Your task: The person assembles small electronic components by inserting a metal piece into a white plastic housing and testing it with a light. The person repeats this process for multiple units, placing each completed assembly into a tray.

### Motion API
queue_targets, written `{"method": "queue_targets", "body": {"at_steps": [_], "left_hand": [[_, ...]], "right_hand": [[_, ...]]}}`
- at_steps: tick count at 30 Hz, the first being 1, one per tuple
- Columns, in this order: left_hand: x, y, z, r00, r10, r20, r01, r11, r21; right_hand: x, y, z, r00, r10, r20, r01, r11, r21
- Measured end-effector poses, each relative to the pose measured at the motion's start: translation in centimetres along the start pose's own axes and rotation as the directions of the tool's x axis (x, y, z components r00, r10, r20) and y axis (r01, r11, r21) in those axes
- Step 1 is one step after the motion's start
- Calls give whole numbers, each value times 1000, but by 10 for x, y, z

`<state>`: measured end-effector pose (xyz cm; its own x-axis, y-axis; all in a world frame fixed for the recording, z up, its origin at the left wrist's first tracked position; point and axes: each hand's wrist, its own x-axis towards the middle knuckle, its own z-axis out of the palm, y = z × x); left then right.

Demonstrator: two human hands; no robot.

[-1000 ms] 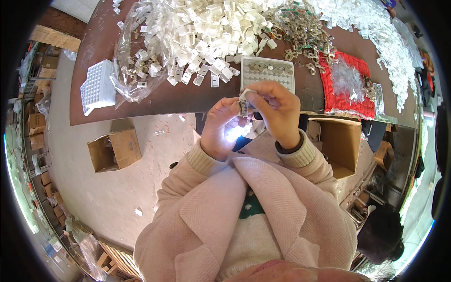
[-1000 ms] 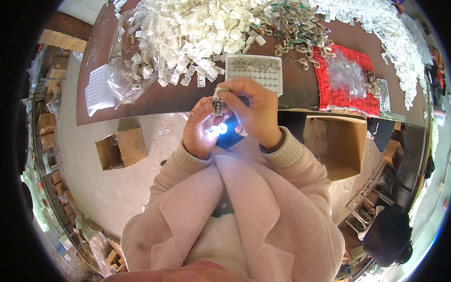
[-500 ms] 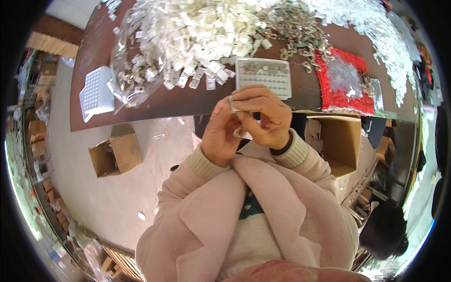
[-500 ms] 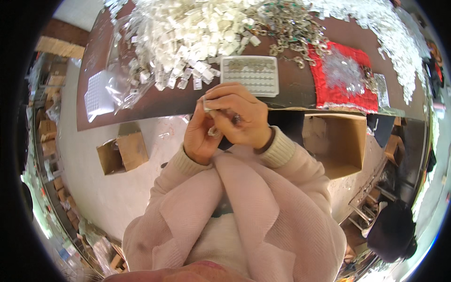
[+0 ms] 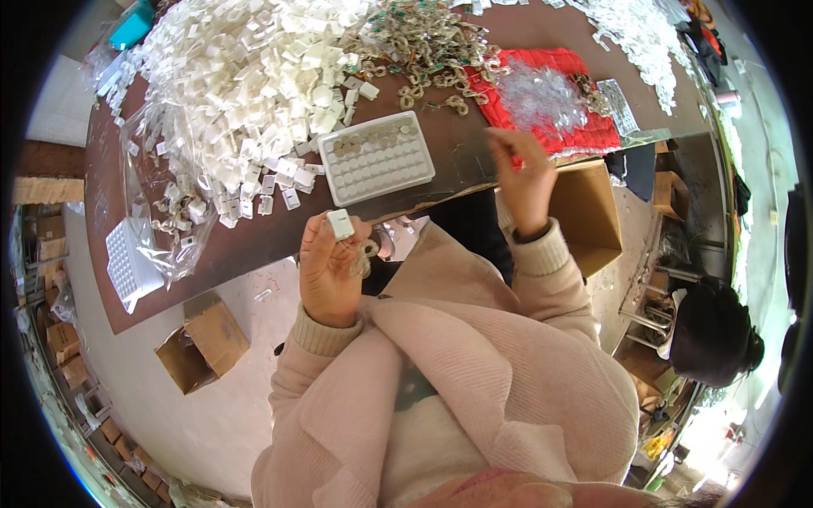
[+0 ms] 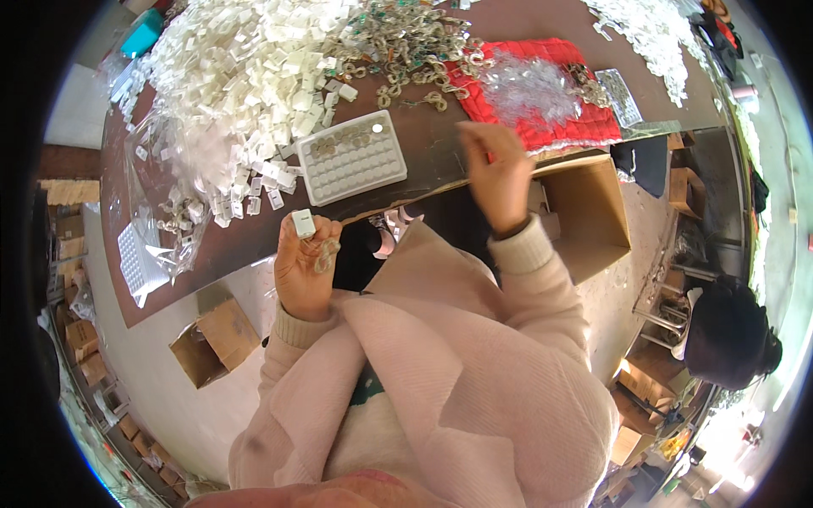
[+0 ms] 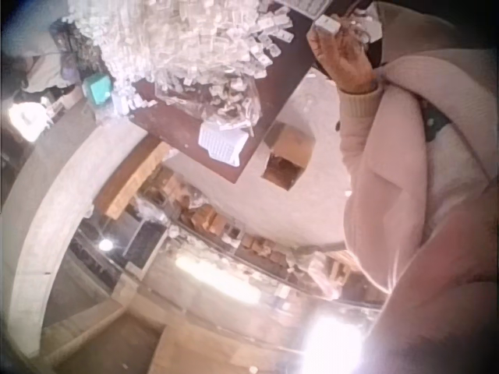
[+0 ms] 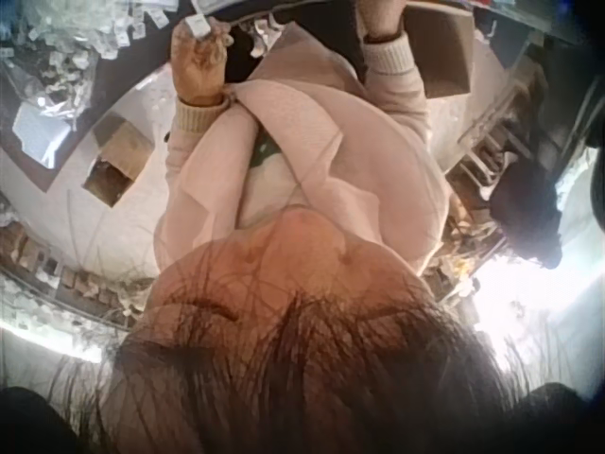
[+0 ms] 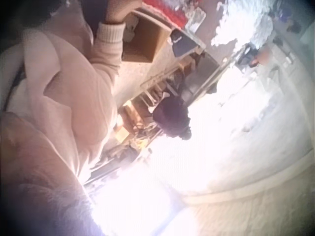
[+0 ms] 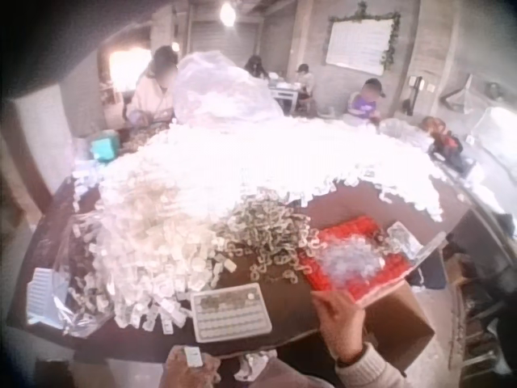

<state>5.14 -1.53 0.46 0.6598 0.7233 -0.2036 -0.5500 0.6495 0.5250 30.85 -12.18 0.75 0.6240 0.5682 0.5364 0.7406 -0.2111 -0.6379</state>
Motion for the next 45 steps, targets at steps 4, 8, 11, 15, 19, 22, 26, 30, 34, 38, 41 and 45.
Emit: {"method": "queue_targets", "body": {"at_steps": [4, 8, 11, 15, 19, 22, 26, 30, 34, 38, 41, 45], "left_hand": [[4, -1, -2, 999, -2, -34, 1, 1000, -21], [9, -7, -3, 999, -28, 42, 31, 998, -61], [9, -8, -3, 999, -24, 34, 25, 999, -30], [8, -8, -3, 999, -8, 32, 9, 1000, -20], [5, -9, -1, 996, -42, -83, 48, 996, 72], [9, -8, -1, 998, -61, 32, 62, 998, -20], [7, -7, -4, 998, -42, 36, 42, 999, 5], [5, -7, -7, 999, -36, 15, 37, 998, -55], [4, -8, -8, 998, -29, -47, 32, 998, 57], [4, -8, -8, 999, -47, -16, 48, 997, 63], [5, -7, -7, 997, -69, 27, 69, 998, 0], [5, -6, -6, 996, -88, 15, 88, 996, 18]], "right_hand": [[9, 58, -31, 988, 135, -71, -144, 977, -158], [9, 82, -33, 988, 151, -15, -151, 959, -242], [9, 84, -29, 998, 65, 4, -62, 960, -272], [8, 76, -33, 983, 184, 25, -175, 961, -214], [4, 69, -37, 981, 179, 68, -167, 975, -149], [2, 70, -34, 994, 77, 79, -62, 983, -175], [1, 74, -28, 999, 47, 17, -44, 985, -165], [2, 69, -28, 991, 128, 36, -119, 976, -183], [3, 58, -35, 971, 235, 40, -230, 967, -104], [4, 57, -39, 976, 107, 190, -69, 978, -196], [2, 62, -33, 990, 66, 127, -44, 984, -170], [-1, 65, -26, 992, 86, 97, -78, 994, -80]]}}
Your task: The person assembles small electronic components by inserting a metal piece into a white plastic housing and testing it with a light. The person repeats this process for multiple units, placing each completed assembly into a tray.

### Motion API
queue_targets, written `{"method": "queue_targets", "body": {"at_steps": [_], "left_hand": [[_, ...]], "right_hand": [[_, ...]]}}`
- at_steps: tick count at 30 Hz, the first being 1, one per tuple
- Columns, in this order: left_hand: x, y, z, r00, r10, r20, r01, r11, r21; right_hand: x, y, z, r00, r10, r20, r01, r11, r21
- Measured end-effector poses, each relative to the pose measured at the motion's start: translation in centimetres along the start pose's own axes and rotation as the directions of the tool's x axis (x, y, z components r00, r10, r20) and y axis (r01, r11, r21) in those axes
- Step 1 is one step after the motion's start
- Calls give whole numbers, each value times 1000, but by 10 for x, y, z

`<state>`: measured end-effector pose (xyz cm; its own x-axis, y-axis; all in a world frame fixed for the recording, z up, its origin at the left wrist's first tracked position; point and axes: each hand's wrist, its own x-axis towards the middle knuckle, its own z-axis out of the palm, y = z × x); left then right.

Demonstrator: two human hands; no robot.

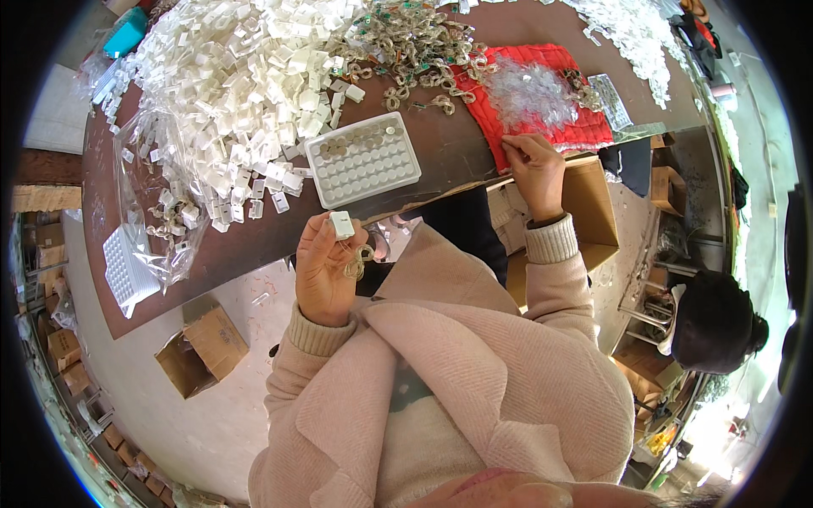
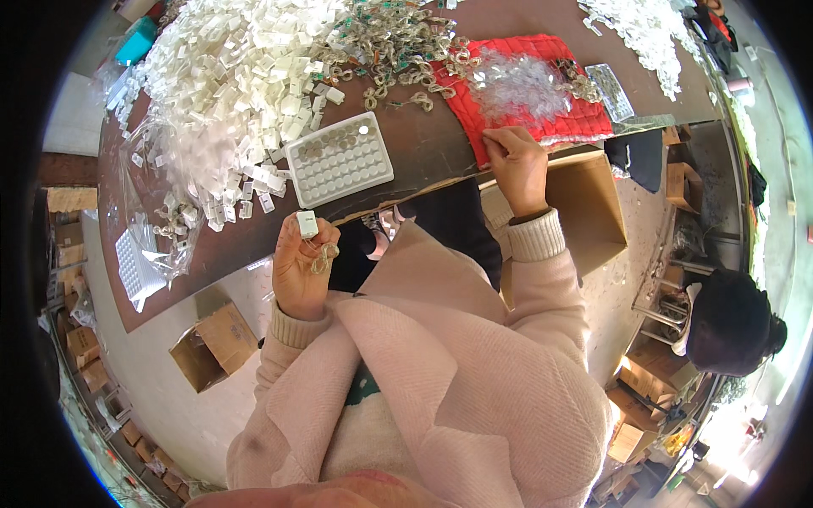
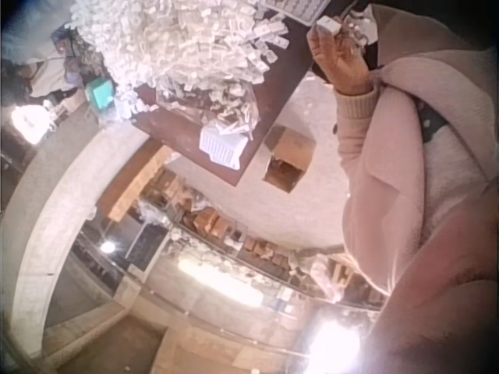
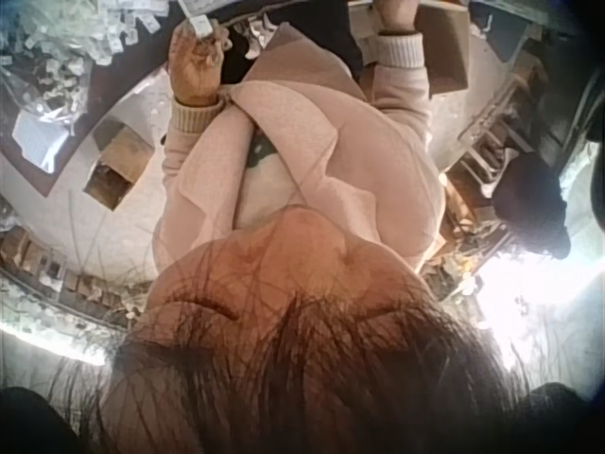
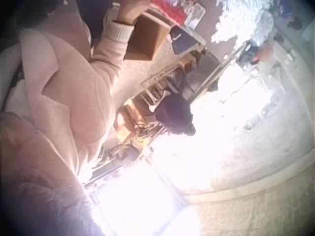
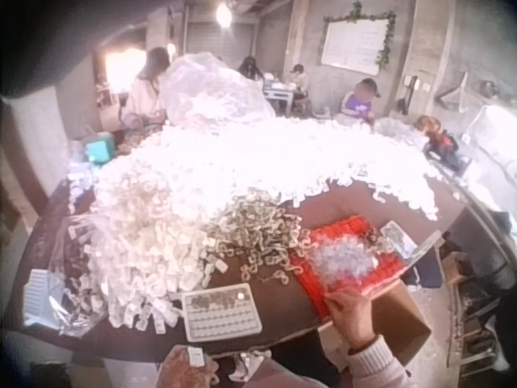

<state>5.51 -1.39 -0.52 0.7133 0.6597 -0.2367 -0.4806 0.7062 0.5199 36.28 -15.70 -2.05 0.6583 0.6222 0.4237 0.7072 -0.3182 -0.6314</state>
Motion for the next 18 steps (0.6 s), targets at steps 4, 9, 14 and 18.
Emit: {"method": "queue_targets", "body": {"at_steps": [4, 9, 14, 18], "left_hand": [[1, -2, 0, 1000, 18, -18, -18, 1000, 5], [0, -1, 0, 997, 34, -75, -29, 997, 65], [5, 2, 5, 980, 43, 196, -48, 999, 20], [-1, -6, 16, 996, 14, 90, -24, 993, 112]], "right_hand": [[0, -1, -2, 994, 113, -1, -113, 990, 80], [5, -8, -8, 981, 195, 4, -194, 969, 151], [6, -38, -8, 968, 243, 60, -250, 928, 276], [-13, -92, 7, 945, 155, 289, -314, 679, 664]]}}
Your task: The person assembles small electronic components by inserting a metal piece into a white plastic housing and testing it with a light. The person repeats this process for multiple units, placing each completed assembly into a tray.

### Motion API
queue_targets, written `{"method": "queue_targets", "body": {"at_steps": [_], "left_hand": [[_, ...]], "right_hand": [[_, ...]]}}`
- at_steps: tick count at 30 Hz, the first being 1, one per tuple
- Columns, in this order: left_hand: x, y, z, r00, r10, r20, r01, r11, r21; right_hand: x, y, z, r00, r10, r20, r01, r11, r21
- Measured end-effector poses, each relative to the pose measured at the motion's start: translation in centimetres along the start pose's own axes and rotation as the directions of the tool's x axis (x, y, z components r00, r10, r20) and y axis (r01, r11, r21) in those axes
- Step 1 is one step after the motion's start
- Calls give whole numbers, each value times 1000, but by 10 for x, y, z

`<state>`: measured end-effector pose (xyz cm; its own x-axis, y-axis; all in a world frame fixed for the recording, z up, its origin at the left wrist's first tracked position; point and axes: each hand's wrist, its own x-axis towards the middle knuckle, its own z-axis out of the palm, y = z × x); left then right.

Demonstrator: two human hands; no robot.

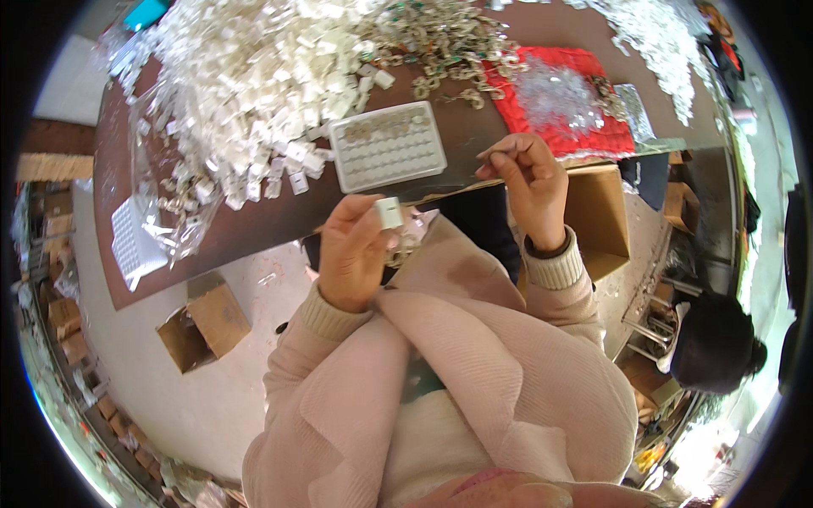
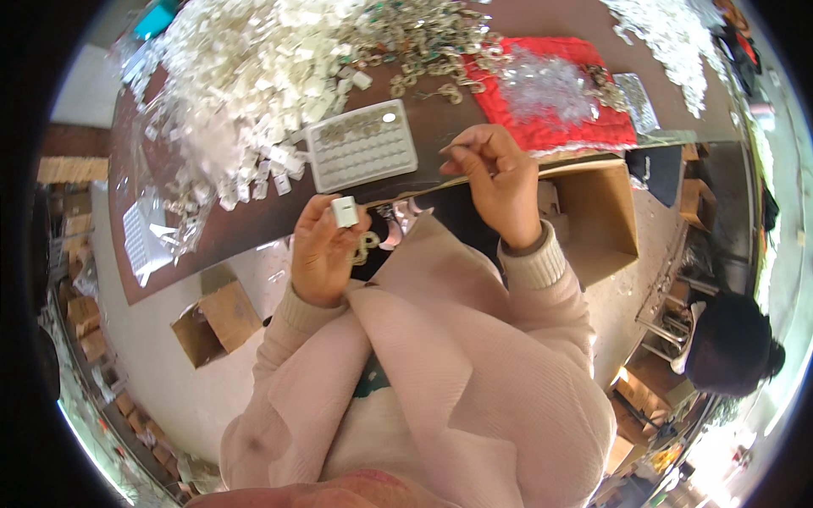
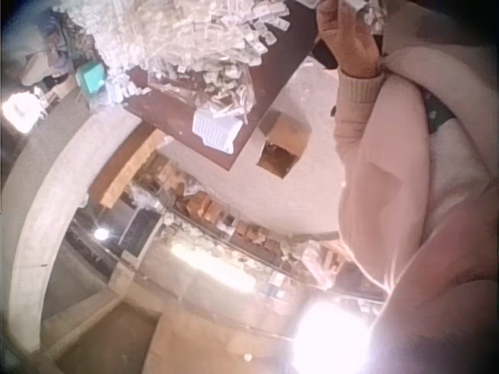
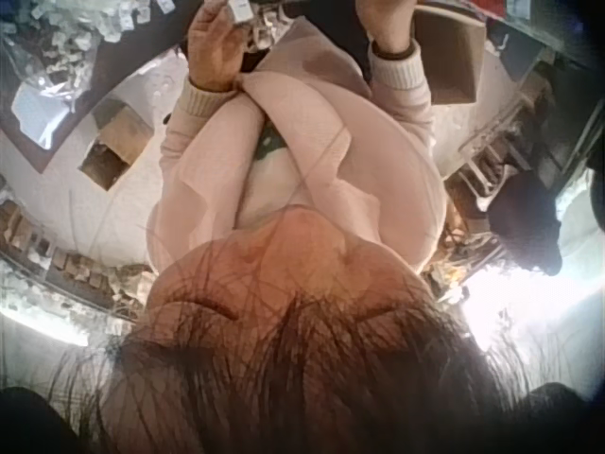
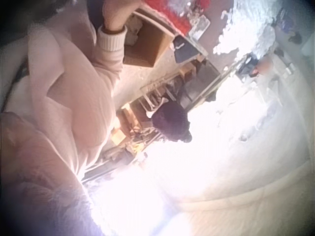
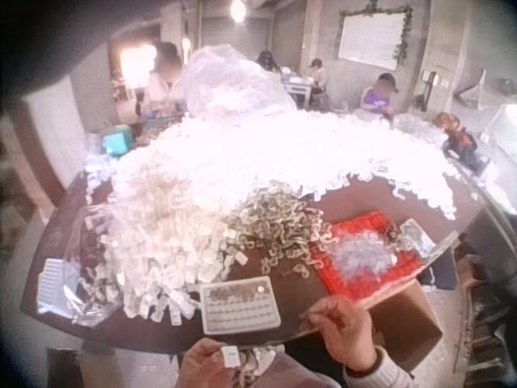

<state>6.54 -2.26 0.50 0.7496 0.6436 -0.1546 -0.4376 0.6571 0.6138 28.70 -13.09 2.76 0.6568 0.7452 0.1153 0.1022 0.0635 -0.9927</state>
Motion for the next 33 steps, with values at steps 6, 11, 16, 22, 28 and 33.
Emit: {"method": "queue_targets", "body": {"at_steps": [6, 11, 16, 22, 28, 33], "left_hand": [[0, -3, 4, 999, 45, 6, -43, 984, -173], [-2, -1, 2, 992, 121, -22, -123, 984, -129], [-3, -2, 1, 985, 169, -33, -171, 980, -104], [-3, -1, -2, 984, 175, -36, -178, 979, -95], [-2, -1, -2, 983, 175, -47, -178, 983, -49], [0, -4, -4, 973, 206, -108, -209, 978, -19]], "right_hand": [[-13, -21, 64, 933, -228, 280, 251, 967, -51], [-15, -28, 81, 905, -277, 322, 322, 942, -95], [-16, -29, 84, 885, -307, 350, 388, 902, -188], [-14, -32, 79, 880, -256, 400, 329, 936, -125], [-10, -25, 81, 873, -308, 378, 376, 919, -121], [-7, -23, 82, 867, -300, 398, 376, 918, -126]]}}
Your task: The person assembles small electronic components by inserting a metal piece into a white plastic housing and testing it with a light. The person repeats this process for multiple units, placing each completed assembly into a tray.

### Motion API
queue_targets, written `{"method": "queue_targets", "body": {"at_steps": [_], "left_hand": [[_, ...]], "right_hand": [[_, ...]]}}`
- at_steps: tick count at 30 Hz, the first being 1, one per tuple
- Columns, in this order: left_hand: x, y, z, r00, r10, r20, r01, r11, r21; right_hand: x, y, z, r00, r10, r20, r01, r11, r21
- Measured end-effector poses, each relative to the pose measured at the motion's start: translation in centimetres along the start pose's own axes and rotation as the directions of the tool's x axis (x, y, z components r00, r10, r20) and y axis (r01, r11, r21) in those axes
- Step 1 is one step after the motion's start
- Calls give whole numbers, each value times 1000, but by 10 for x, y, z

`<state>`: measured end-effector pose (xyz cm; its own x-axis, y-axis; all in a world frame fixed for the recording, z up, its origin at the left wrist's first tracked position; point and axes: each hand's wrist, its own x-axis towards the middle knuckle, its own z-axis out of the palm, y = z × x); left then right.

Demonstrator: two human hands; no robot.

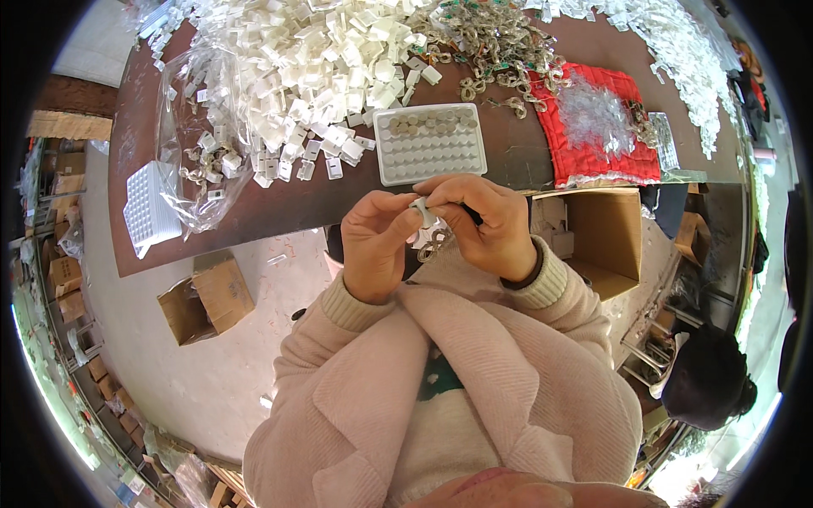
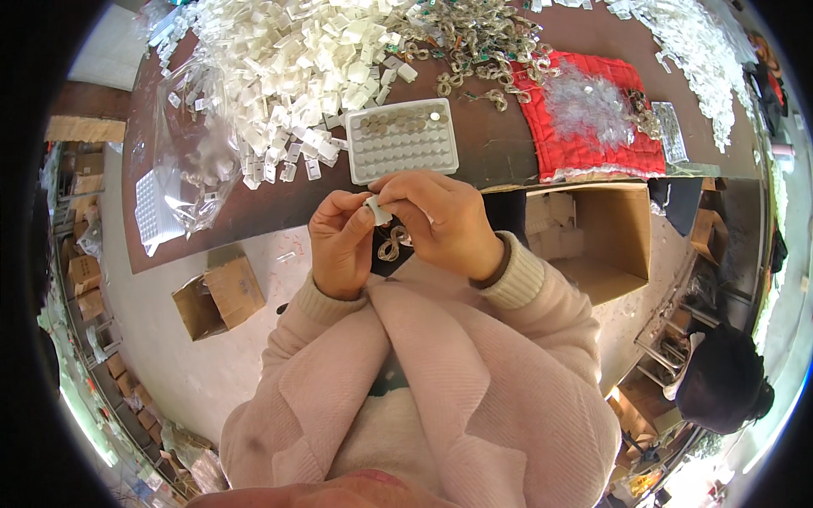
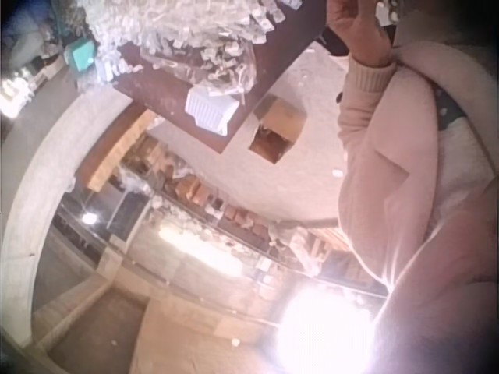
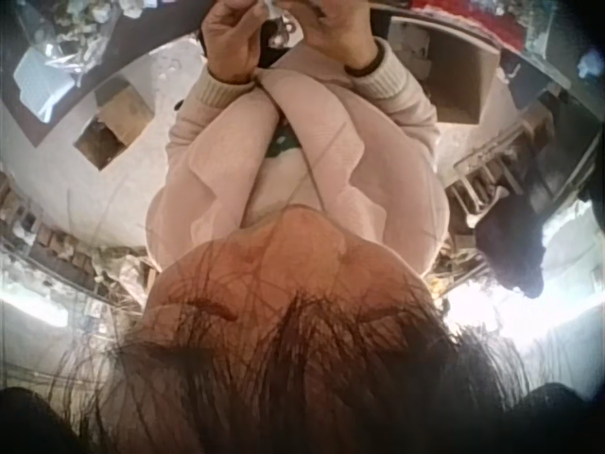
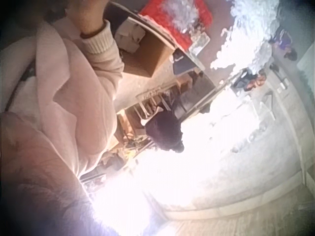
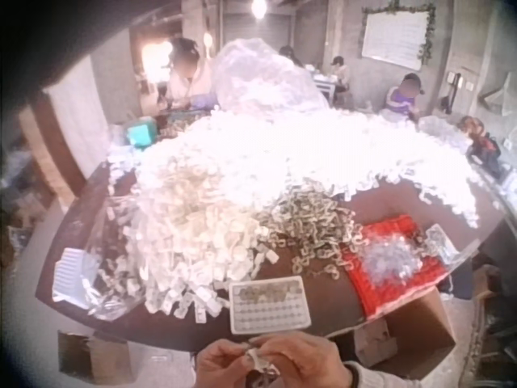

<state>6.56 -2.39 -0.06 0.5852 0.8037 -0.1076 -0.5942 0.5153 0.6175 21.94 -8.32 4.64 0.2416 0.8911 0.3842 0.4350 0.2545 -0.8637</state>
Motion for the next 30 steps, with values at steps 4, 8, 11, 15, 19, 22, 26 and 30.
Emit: {"method": "queue_targets", "body": {"at_steps": [4, 8, 11, 15, 19, 22, 26, 30], "left_hand": [[5, 10, -5, 988, -47, 149, 42, 998, 39], [12, 20, -6, 978, -205, 36, 207, 977, -43], [14, 22, -4, 970, -228, 86, 237, 965, -112], [13, 21, -5, 963, -266, 51, 269, 962, -46], [12, 19, -6, 952, -297, 78, 301, 953, -47], [11, 18, -5, 952, -298, 74, 302, 952, -54], [9, 19, -4, 955, -285, 78, 289, 956, -44], [6, 20, -4, 961, -270, 67, 271, 963, -7]], "right_hand": [[14, 17, -23, 997, 13, -80, -24, 990, -137], [45, 72, -54, 967, -134, -218, -47, 744, -666], [45, 104, -60, 977, -159, -140, -28, 559, -829], [36, 116, -66, 990, -130, -47, 26, 508, -861], [31, 112, -68, 986, -163, -45, 55, 558, -828], [28, 112, -67, 984, -171, -53, 71, 645, -761], [22, 118, -62, 987, -158, -37, 82, 683, -725], [21, 107, -64, 989, -125, -84, 21, 667, -745]]}}
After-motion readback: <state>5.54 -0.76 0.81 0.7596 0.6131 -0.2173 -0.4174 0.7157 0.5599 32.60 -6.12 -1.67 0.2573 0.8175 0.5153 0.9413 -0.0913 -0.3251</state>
